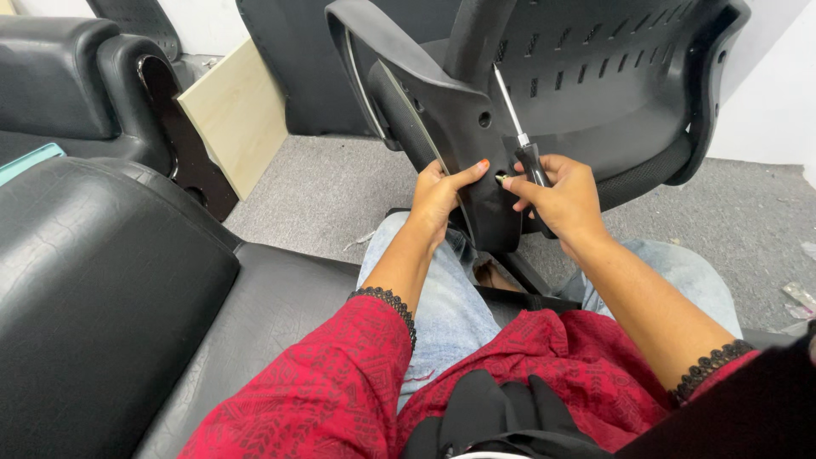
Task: The person attaches a black plastic armrest to the underside of a black office chair using a screwdriver and screws. They position the armrest, insert screws, and tighten them to secure the part to the chair frame.
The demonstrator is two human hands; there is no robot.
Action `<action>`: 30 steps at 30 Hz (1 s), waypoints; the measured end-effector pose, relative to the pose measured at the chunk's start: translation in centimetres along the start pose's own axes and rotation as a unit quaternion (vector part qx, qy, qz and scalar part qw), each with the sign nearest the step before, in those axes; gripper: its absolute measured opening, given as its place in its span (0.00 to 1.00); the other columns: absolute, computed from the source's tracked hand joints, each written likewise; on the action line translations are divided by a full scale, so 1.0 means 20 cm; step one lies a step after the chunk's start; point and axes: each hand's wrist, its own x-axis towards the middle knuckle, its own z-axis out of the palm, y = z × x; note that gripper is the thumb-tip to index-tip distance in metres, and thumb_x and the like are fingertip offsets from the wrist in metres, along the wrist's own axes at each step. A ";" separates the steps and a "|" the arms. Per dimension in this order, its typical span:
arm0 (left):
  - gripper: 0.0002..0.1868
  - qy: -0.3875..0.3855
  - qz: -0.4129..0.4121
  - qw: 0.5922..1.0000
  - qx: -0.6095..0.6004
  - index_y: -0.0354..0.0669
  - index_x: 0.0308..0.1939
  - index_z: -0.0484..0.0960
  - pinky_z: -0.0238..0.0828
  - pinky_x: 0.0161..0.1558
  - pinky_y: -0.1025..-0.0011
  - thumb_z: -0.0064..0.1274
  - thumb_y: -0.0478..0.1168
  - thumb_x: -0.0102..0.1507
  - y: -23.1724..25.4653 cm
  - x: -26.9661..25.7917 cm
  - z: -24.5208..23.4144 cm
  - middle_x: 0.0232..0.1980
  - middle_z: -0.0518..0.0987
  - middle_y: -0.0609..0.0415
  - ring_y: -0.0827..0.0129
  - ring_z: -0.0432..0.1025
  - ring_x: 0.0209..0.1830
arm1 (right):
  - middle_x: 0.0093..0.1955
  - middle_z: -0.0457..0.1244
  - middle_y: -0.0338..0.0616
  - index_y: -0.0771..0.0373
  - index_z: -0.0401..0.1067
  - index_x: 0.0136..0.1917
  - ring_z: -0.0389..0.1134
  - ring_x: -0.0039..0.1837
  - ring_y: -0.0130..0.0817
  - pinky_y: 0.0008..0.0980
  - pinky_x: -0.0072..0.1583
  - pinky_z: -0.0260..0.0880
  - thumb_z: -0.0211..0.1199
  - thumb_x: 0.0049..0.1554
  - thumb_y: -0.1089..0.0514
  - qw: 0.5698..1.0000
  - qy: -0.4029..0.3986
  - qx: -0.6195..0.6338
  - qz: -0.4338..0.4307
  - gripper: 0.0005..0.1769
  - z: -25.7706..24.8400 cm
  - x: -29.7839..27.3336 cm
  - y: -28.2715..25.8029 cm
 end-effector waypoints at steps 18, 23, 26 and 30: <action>0.28 -0.005 0.009 1.000 -0.019 0.33 0.54 0.78 0.77 0.50 0.68 0.68 0.43 0.55 -0.03 -0.01 0.01 0.47 0.84 0.45 0.63 0.80 0.45 | 0.33 0.66 0.39 0.68 0.76 0.46 0.62 0.29 0.22 0.23 0.32 0.60 0.80 0.44 0.59 0.991 0.053 -0.122 0.030 0.20 -0.01 0.04 -0.05; 0.30 0.005 0.011 1.000 0.000 0.32 0.57 0.77 0.75 0.55 0.67 0.67 0.44 0.55 -0.03 -0.01 0.01 0.48 0.84 0.43 0.61 0.80 0.48 | 0.34 0.65 0.39 0.67 0.75 0.46 0.63 0.31 0.22 0.23 0.34 0.61 0.76 0.49 0.60 0.999 -0.001 0.005 0.050 0.15 -0.01 0.03 -0.02; 0.32 0.010 0.015 1.000 0.006 0.33 0.57 0.76 0.74 0.56 0.68 0.68 0.46 0.55 -0.03 -0.01 0.02 0.48 0.83 0.43 0.61 0.79 0.50 | 0.37 0.67 0.40 0.66 0.75 0.47 0.64 0.32 0.23 0.23 0.35 0.62 0.75 0.50 0.61 0.999 0.013 0.024 0.035 0.13 0.00 0.03 0.00; 0.32 0.011 0.021 1.000 0.005 0.33 0.57 0.76 0.73 0.57 0.68 0.68 0.46 0.54 -0.05 -0.01 0.02 0.49 0.83 0.43 0.61 0.78 0.51 | 0.41 0.69 0.40 0.67 0.73 0.48 0.67 0.35 0.23 0.22 0.38 0.66 0.73 0.50 0.65 0.997 0.051 0.058 -0.027 0.13 0.04 0.01 0.03</action>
